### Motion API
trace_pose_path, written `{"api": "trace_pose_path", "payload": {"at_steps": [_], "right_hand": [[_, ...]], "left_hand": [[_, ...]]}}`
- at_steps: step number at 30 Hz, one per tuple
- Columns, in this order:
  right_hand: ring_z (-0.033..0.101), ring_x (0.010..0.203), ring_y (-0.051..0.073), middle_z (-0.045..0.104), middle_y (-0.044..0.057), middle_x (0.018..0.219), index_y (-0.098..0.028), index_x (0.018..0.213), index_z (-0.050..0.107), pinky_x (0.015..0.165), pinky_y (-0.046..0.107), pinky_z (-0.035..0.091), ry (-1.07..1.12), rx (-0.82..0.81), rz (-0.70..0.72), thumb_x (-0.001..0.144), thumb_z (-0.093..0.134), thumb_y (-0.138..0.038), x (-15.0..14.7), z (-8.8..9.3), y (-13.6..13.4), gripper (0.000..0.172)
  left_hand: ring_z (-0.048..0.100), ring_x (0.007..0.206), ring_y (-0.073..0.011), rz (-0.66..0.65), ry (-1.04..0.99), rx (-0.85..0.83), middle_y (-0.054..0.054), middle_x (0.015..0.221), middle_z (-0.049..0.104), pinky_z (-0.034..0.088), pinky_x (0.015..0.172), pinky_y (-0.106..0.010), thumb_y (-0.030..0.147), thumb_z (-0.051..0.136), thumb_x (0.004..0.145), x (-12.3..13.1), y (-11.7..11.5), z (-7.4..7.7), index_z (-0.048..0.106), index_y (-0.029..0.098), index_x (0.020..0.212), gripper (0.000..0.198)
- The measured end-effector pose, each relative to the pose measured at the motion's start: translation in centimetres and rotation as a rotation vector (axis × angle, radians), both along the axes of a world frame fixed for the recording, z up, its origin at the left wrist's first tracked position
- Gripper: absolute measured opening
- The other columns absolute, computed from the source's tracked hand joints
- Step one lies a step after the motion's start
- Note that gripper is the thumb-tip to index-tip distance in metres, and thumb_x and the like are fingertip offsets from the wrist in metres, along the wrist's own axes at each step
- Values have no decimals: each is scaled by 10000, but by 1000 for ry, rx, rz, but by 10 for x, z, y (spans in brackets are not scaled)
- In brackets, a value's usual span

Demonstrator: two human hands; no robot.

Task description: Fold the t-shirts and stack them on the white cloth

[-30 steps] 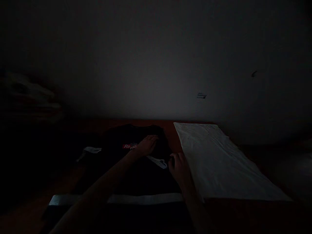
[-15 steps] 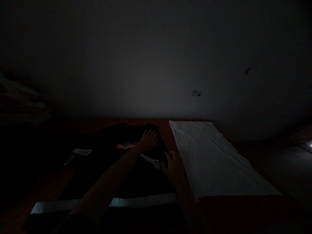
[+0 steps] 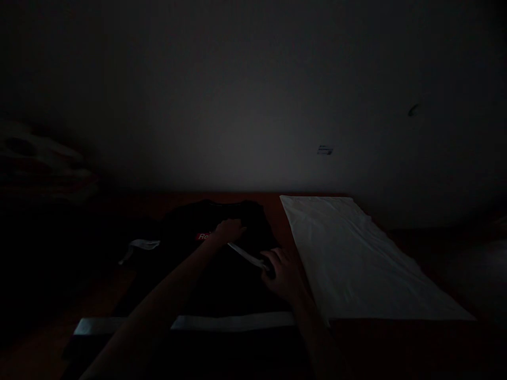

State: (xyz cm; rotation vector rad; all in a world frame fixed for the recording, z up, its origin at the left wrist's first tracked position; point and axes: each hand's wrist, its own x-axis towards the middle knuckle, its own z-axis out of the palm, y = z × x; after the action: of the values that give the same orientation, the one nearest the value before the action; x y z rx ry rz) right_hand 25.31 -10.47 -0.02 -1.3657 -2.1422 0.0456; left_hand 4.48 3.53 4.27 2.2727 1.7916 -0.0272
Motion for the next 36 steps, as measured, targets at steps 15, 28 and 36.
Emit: {"api": "trace_pose_path", "payload": {"at_steps": [15,28,36], "right_hand": [[632,1080,238,703,96,1163,-202,1136,679,961,385,491,79,-6,-17,936,498,-196,2,-2,4,270],[577,1157,284,668,85,1349,-193,1215,718,1041,438,438,-72,-125,-122,770,566,-125,2,-3,3,475],[587,1120,276,685,87,1303,-193,1196,719,1018,441,435,-53,-94,-94,793,554,-126,4,-2,3,441]], "left_hand": [[484,1405,-215,-291,-145,270,-127,1499,545,361,1184,-386,237,370,1037,17,-22,-23,541,185,1387,393],[241,1550,-341,-265,-108,278,-173,1658,314,170,1254,-564,567,332,1021,50,6,-47,407,131,1548,689],[502,1372,-256,-225,-246,433,-140,1503,528,401,1163,-408,293,520,967,-37,-29,-12,546,160,1393,447]]}}
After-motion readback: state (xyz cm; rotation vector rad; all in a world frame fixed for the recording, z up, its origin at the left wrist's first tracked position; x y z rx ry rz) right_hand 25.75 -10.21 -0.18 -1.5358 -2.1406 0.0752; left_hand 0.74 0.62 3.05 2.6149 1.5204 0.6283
